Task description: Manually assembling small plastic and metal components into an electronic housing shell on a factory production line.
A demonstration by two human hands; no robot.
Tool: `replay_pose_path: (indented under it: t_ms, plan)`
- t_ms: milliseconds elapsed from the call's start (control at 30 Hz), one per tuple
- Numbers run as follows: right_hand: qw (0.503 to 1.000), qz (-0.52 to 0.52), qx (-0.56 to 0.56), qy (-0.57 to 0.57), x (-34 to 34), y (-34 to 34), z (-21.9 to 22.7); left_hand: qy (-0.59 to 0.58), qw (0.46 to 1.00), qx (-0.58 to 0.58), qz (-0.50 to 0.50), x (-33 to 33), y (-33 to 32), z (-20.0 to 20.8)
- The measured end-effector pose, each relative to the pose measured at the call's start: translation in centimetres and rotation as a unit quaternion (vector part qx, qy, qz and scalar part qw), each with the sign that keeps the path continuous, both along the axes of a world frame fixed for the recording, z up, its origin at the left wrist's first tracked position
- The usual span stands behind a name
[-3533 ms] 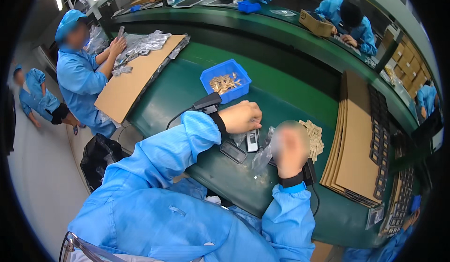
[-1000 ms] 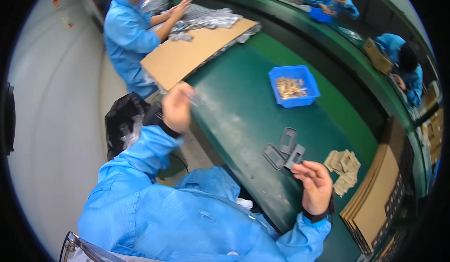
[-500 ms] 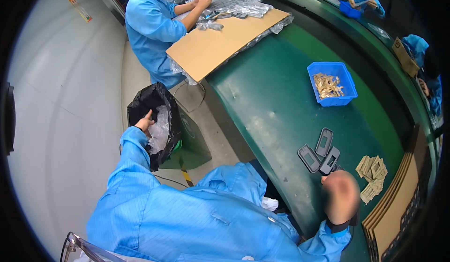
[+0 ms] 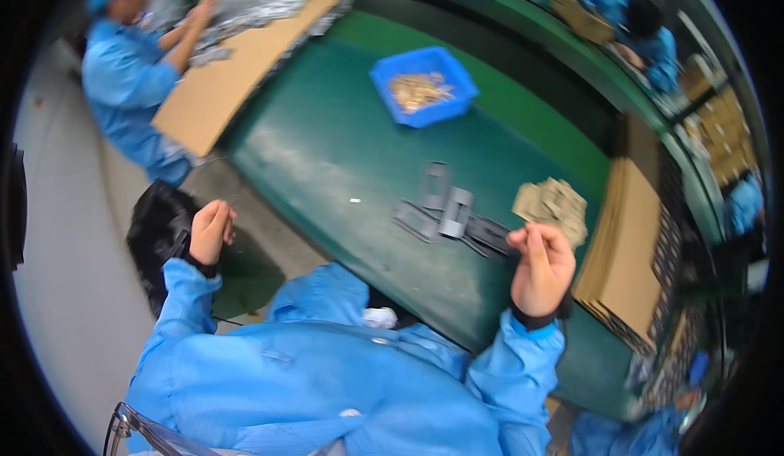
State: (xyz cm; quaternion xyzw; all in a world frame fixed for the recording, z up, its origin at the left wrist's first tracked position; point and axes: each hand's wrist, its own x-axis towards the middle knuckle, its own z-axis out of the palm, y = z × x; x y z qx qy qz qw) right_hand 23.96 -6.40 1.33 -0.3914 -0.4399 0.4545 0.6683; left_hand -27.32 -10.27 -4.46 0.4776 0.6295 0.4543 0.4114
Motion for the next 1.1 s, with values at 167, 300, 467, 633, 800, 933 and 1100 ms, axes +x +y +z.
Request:
replay_pose_path:
  t_ms: [167,300,467,633,800,933,1100]
  plan:
    - [0.985,-0.070,0.115,0.106,4.5,-1.5,3.5,0.005,0.954,0.222,-0.202,12.2,1.9,7.2]
    - [0.982,-0.161,0.090,-0.047,8.5,-2.5,6.5,-0.108,0.903,0.375,-0.179,18.8,8.3,12.7]
    - [0.873,-0.267,0.019,-0.409,9.5,1.6,8.8,-0.181,0.812,0.478,-0.281,26.6,14.3,17.2]
    - [0.717,-0.244,0.101,-0.646,7.8,5.5,1.7,-0.327,0.726,0.257,-0.547,31.9,20.1,10.5]
    - [0.723,-0.199,-0.005,-0.662,6.8,4.3,1.7,-0.398,0.566,-0.005,-0.722,33.1,18.5,6.4]
    - [0.736,-0.190,-0.018,-0.649,7.2,4.7,1.4,-0.380,0.536,-0.042,-0.753,33.5,17.4,6.7]
    - [0.742,-0.182,-0.013,-0.645,7.1,5.2,1.1,-0.404,0.535,-0.028,-0.742,33.2,17.8,7.0]
